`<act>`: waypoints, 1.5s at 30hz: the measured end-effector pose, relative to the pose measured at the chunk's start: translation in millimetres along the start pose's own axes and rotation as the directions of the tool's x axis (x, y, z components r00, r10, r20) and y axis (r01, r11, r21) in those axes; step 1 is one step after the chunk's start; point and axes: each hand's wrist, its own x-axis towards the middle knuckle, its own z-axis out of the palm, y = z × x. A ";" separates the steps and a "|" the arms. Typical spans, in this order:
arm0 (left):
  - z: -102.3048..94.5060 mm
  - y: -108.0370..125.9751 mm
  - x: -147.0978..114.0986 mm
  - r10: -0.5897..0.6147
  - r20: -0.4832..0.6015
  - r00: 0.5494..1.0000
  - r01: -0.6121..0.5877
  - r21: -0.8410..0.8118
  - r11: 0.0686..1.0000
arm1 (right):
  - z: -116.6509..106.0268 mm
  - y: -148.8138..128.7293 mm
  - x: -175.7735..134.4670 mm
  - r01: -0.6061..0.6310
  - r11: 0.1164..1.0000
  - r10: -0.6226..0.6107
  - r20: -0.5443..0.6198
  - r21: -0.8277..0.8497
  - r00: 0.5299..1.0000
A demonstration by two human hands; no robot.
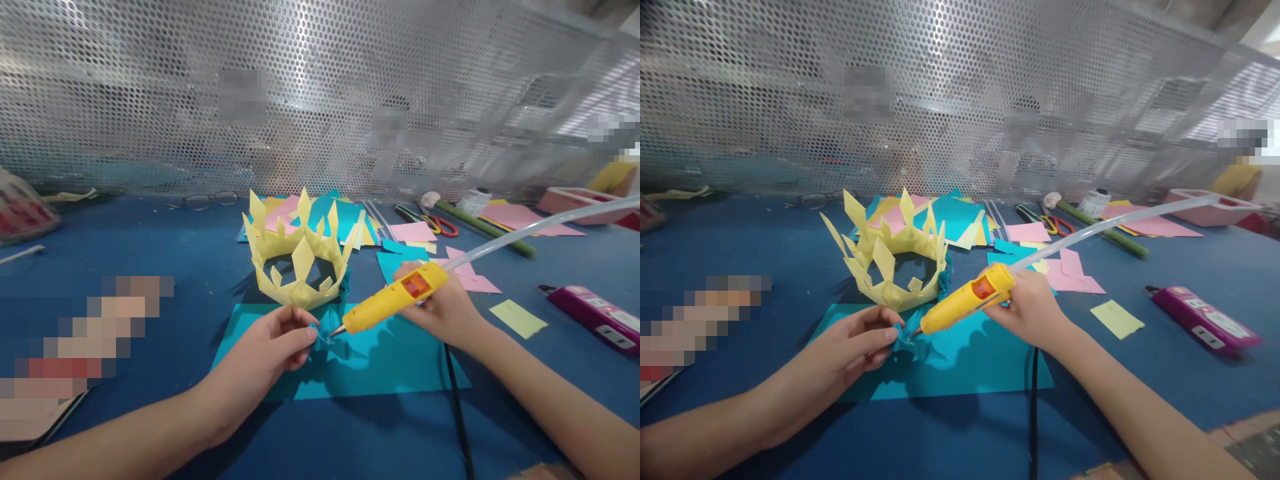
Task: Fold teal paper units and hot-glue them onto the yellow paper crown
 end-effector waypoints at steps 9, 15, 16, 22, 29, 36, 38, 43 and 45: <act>0.0 -1.1 1.3 -0.007 0.008 1.000 0.007 -0.003 1.000 | -0.7 2.1 2.1 0.042 0.999 -0.042 -0.013 -0.020 0.999; -0.2 -0.4 1.1 0.005 0.008 1.000 -0.005 -0.010 1.000 | -0.8 5.4 1.5 0.061 0.997 -0.063 -0.035 -0.046 0.997; -0.4 -0.4 1.2 0.006 0.009 1.000 -0.006 -0.009 1.000 | -1.0 5.7 1.6 0.067 0.997 -0.069 -0.041 -0.050 0.997; -0.1 -0.4 1.4 -0.002 0.007 1.000 0.002 -0.009 1.000 | -2.5 1.8 4.0 0.124 0.991 -0.127 -0.048 -0.050 0.991; 1.3 0.6 1.3 -0.007 -0.008 1.000 0.007 -0.015 1.000 | -3.6 -7.4 4.8 0.208 0.978 -0.207 -0.081 0.007 0.975; 2.5 2.2 0.0 -0.009 -0.018 1.000 0.009 -0.019 1.000 | -5.5 -16.1 8.0 0.260 0.965 -0.257 -0.070 0.035 0.964; 2.4 2.7 0.2 -0.014 -0.018 1.000 0.013 -0.020 1.000 | -5.2 -16.5 8.3 0.264 0.964 -0.261 -0.064 0.037 0.963; 3.1 4.1 1.7 -0.014 -0.018 1.000 0.013 -0.025 1.000 | -5.1 -17.5 8.6 0.269 0.962 -0.266 -0.062 0.037 0.962; 3.9 4.9 1.1 -0.014 -0.018 1.000 0.014 -0.024 1.000 | -6.0 -18.2 8.8 0.272 0.962 -0.269 -0.067 0.037 0.961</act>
